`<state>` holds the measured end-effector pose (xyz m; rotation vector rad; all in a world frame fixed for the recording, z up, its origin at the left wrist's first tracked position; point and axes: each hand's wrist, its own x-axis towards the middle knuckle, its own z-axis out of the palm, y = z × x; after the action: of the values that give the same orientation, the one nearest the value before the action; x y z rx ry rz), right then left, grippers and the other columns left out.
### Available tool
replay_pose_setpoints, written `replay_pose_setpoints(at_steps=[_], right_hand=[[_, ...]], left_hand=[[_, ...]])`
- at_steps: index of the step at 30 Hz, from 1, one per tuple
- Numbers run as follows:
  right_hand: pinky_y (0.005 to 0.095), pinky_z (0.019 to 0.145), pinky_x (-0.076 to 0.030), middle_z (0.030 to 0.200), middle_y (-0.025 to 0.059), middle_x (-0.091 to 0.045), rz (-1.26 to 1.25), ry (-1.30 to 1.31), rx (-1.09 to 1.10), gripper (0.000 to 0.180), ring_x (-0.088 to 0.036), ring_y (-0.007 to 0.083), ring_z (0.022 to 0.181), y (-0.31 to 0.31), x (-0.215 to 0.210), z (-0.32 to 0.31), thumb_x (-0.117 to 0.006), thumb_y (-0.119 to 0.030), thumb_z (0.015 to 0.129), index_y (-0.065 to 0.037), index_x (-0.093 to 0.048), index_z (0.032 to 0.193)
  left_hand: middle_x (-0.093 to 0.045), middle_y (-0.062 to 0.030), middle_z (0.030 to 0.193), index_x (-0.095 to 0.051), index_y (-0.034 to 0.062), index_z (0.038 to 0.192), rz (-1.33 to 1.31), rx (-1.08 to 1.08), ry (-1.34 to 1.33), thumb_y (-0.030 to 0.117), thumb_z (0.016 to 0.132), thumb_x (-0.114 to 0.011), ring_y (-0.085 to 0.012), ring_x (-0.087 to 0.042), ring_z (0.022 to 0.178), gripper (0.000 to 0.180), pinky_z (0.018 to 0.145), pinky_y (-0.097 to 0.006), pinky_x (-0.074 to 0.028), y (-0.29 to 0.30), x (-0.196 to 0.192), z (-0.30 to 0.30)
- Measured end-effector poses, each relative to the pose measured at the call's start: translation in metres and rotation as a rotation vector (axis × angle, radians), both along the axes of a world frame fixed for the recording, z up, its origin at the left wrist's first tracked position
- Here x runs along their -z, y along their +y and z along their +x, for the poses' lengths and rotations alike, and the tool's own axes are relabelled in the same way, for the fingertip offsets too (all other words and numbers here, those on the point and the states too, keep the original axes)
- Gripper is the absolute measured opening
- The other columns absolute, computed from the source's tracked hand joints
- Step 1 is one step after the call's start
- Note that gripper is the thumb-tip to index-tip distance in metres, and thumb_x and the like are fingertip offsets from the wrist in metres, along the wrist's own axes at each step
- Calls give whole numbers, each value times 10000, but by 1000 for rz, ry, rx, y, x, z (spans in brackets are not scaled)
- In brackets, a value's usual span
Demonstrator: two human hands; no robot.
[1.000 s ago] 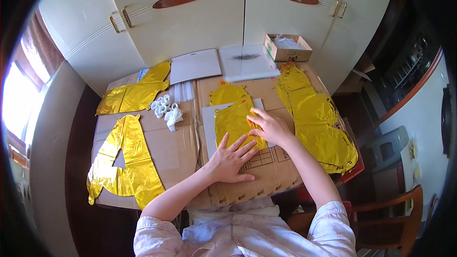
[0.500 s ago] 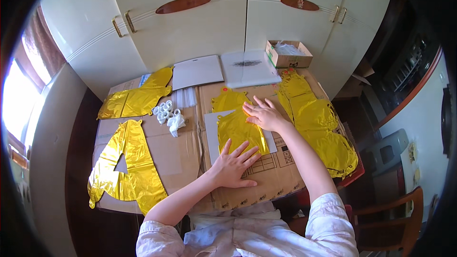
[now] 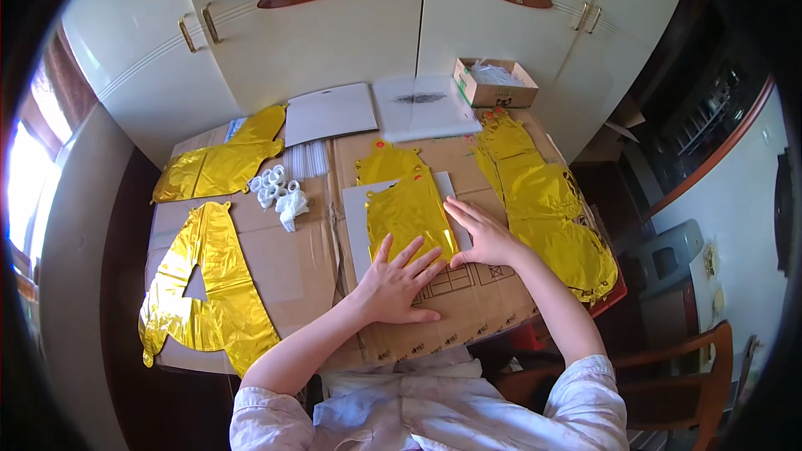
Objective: Folding and inserting gold foil shapes into paper display cards.
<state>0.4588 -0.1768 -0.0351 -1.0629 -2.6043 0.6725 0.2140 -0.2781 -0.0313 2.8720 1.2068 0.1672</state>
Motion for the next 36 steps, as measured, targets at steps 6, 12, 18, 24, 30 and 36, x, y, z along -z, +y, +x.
replay_pose_setpoints(at_steps=[6, 12, 18, 24, 30, 36], right_hand=[[402, 1166, -273, 1560, 108, -295, -25, 17, 14, 1045, -307, 297, 1420, 7, 2, -1, -808, -459, 692, -74, -278, 1506], [413, 1140, -308, 1517, 110, -376, 76, 82, 2, 926, -377, 298, 1378, 16, 11, -3, -790, -421, 729, -99, -353, 1480], [421, 1094, -358, 1462, 105, -453, 164, 125, 36, 777, -442, 301, 1324, 20, 14, -8, -789, -353, 753, -106, -462, 1414], [416, 1018, -423, 1342, 109, -564, 263, 218, 73, 608, -536, 305, 1218, 23, 20, -17, -767, -293, 783, -88, -554, 1314], [413, 997, -437, 1293, 112, -590, 268, 244, 71, 563, -561, 304, 1170, 18, 17, -20, -747, -272, 805, -85, -559, 1302], [403, 1033, -409, 1343, 110, -558, 235, 226, 69, 587, -524, 300, 1221, 21, 17, -18, -742, -250, 815, -55, -533, 1328]], left_hand=[[-367, -78, 1524, -374, 140, 1479, 37, 5, -44, 813, 800, -399, -368, -271, 1429, 956, 1116, -653, -161, 1, 4, -1], [-357, -79, 1530, -370, 143, 1482, 16, 8, -28, 819, 800, -391, -394, -255, 1430, 960, 1117, -654, -159, 2, 3, 0], [-348, -78, 1535, -368, 144, 1483, 28, 10, -28, 814, 805, -391, -390, -250, 1433, 953, 1118, -654, -163, 1, 2, 0], [-315, -49, 1556, -338, 183, 1500, 11, -5, 14, 833, 804, -341, -387, -226, 1445, 952, 1130, -652, -131, 1, 2, 0], [-397, -101, 1502, -395, 60, 1450, 60, -14, 61, 760, 844, -397, -306, -289, 1433, 926, 1153, -560, -204, -6, -12, 7], [-390, -153, 1493, -349, 5, 1453, -12, 171, -92, 721, 880, -397, -280, -332, 1411, 918, 1161, -464, -256, 14, -4, 18]])
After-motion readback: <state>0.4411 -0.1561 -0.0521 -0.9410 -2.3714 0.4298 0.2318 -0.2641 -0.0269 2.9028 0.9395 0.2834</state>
